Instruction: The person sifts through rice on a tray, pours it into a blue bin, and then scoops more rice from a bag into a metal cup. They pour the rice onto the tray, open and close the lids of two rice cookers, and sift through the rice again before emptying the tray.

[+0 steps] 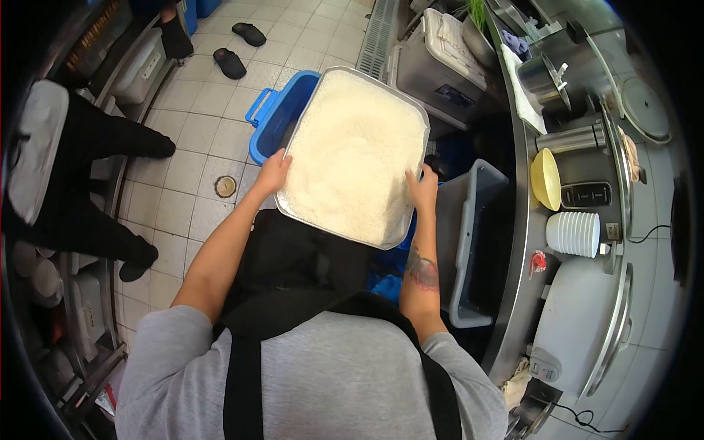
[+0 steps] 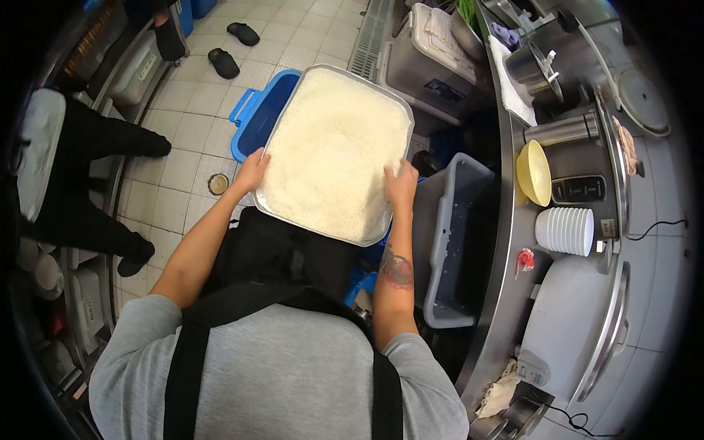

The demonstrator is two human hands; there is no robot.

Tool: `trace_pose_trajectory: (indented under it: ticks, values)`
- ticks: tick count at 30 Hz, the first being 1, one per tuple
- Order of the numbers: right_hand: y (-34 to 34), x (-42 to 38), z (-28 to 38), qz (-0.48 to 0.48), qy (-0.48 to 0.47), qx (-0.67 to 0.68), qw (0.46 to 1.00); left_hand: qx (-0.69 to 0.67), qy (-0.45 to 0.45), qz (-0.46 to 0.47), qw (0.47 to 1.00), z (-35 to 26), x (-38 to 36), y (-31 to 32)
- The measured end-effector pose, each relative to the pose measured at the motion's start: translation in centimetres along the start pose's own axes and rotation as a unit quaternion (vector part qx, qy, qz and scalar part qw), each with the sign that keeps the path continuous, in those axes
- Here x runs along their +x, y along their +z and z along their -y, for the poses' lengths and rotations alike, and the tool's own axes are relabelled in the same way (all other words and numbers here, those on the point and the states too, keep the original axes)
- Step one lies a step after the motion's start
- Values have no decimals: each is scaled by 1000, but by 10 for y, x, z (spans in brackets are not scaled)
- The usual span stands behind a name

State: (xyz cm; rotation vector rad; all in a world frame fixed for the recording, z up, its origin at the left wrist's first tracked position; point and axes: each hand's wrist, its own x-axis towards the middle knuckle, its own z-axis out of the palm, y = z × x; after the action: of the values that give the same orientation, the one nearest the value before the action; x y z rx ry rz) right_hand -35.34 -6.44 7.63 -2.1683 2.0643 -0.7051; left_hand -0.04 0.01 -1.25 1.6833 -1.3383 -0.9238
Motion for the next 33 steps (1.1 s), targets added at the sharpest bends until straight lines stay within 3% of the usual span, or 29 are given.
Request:
trace_pose_trajectory:
  ticks: [1, 3, 4, 11, 14, 16, 22, 24, 27, 29, 32, 33]
  values:
    - [7, -5, -6, -5, 2, 3, 1000, 0, 14, -4, 1000, 0, 1, 0]
    - [16, -21, -12, 41, 137, 10, 990, -24, 1, 9, 1000, -7, -4, -7]
    - [22, -27, -15, 38, 144, 10, 989, -50, -17, 23, 998, -12, -8, -9]
    - [24, -57, 1, 14, 119, 85, 989, -174, -26, 29, 984, -23, -48, -31]
    - [26, -74, 1, -12, 69, 82, 994, -164, -61, 28, 984, -28, -77, -48]
    - [21, -92, 7, 48, -13, 88, 995, -232, -148, 75, 958, -31, -93, -64]
    - [-33, -115, 34, 57, 85, 152, 983, -214, -223, 96, 946, -45, -105, -80]
    - [-45, -119, 19, 248, 175, 24, 952, -193, -225, 98, 950, -51, -101, -81]
    - [-60, -124, 17, 256, 146, 50, 954, -174, -259, 117, 943, -57, -91, -89]
    - [-64, -115, 8, 301, 111, 22, 947, -336, -295, 197, 872, -86, -81, -106]
    - [-86, -83, 26, 407, 122, -75, 902, -380, -337, 151, 848, -106, -63, -109]
    - [-89, -76, 28, 406, 127, -73, 902, -426, -355, 160, 817, -102, -55, -111]
